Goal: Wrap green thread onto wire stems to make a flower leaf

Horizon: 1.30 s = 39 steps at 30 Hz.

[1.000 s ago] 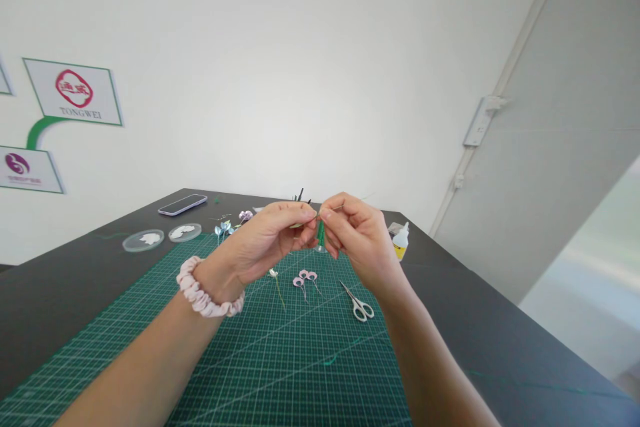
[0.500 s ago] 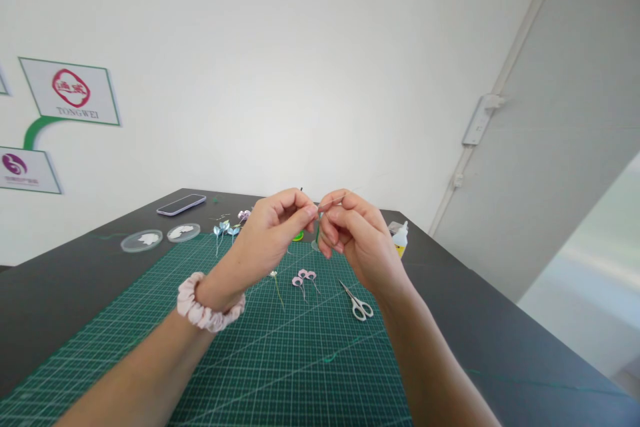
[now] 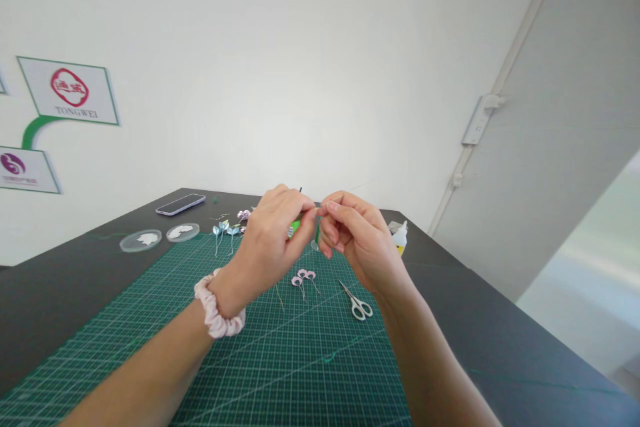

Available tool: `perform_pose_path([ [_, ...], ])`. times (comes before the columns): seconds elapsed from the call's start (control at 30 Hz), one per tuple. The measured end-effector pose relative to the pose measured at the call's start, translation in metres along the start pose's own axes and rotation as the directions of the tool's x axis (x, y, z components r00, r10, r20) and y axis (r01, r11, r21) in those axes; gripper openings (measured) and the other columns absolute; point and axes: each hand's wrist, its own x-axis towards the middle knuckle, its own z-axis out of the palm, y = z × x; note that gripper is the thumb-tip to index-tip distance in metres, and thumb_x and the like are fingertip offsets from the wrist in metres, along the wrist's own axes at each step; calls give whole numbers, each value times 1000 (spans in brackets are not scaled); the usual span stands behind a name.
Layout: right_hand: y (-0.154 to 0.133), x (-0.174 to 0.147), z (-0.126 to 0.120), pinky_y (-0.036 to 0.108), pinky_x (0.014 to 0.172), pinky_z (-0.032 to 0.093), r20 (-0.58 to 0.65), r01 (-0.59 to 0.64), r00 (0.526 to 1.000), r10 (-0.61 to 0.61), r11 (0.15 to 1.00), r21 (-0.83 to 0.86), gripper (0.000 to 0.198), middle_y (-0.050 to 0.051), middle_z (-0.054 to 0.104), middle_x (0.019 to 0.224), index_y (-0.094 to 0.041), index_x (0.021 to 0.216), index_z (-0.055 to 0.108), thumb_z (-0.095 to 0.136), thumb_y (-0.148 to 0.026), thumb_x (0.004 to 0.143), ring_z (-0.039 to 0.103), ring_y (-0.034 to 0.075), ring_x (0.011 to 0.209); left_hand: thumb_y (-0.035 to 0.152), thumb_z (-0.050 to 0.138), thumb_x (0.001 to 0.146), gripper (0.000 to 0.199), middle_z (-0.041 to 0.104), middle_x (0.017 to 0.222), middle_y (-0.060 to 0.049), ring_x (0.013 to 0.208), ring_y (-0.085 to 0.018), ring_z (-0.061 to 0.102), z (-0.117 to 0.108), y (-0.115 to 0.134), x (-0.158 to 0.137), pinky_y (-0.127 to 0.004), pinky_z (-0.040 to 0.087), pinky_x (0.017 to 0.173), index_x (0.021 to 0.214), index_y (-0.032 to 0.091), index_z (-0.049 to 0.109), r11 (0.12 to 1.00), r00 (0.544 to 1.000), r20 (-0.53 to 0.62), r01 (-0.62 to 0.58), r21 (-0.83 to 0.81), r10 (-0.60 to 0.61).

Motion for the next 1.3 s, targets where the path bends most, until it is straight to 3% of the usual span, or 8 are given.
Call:
perform_pose_path([
  [0.1,0,0,1,23,42,36,4,5,1000,-5,1000,18,20,-8,44,45,-20,68,57,57,-28,86,37,6,38,10,48,92,18,53,65,1,64,-13,45,1,-2,-1,-29,41,62,77,19,49,988,992,-10,-121,99,123],
  [0.43,-2,-1,3,20,39,35,-33,3,999,-2,1000,17,21,-10,38,43,-20,65,57,63,-28,83,30,5,38,7,52,89,17,60,69,-2,69,-16,48,4,-8,-4,-32,43,68,77,20,49,953,970,-14,-237,189,244],
  [0.53,-2,-1,3,20,38,34,-41,29,999,-28,1000,8,22,-10,37,42,-20,63,56,63,-26,82,30,5,37,9,51,90,18,58,67,-1,67,-15,47,3,-6,-3,-32,42,66,76,20,50,976,983,-11,-180,126,183],
  [0.63,-3,-1,2,20,38,34,-44,50,998,-51,998,-25,23,-10,37,42,-20,62,55,62,-26,83,31,5,36,15,49,91,18,56,66,0,64,-13,49,0,-1,0,-29,41,63,74,19,52,996,998,51,42,-80,-38],
  [0.7,-3,-1,1,20,38,34,-51,64,996,-67,996,-57,22,-10,37,43,-20,63,55,62,-26,83,31,5,36,23,48,92,21,58,65,0,63,-13,51,-3,1,3,-28,42,61,73,19,55,924,958,167,272,-268,-234],
  [0.8,-2,-2,0,21,38,34,-41,95,994,-100,990,-108,21,-10,37,43,-21,64,56,61,-26,83,33,5,36,33,39,95,36,59,63,-2,63,-14,54,-6,2,7,-30,47,63,67,19,57,666,838,378,543,-512,-393],
  [0.97,-2,-4,0,22,40,35,31,202,979,-201,955,-217,22,-8,44,47,-20,64,55,56,-20,86,41,5,39,33,37,94,44,60,60,-5,65,-18,59,-6,1,10,-35,53,73,56,20,56,281,692,636,721,-634,-342],
  [1.3,-2,-7,-1,22,42,38,86,269,963,-255,920,-287,25,-4,53,57,-20,64,57,54,-18,89,46,6,45,31,46,90,38,51,55,-1,62,-15,53,-10,-3,8,-31,50,69,55,21,57,122,621,724,778,-617,-301],
])
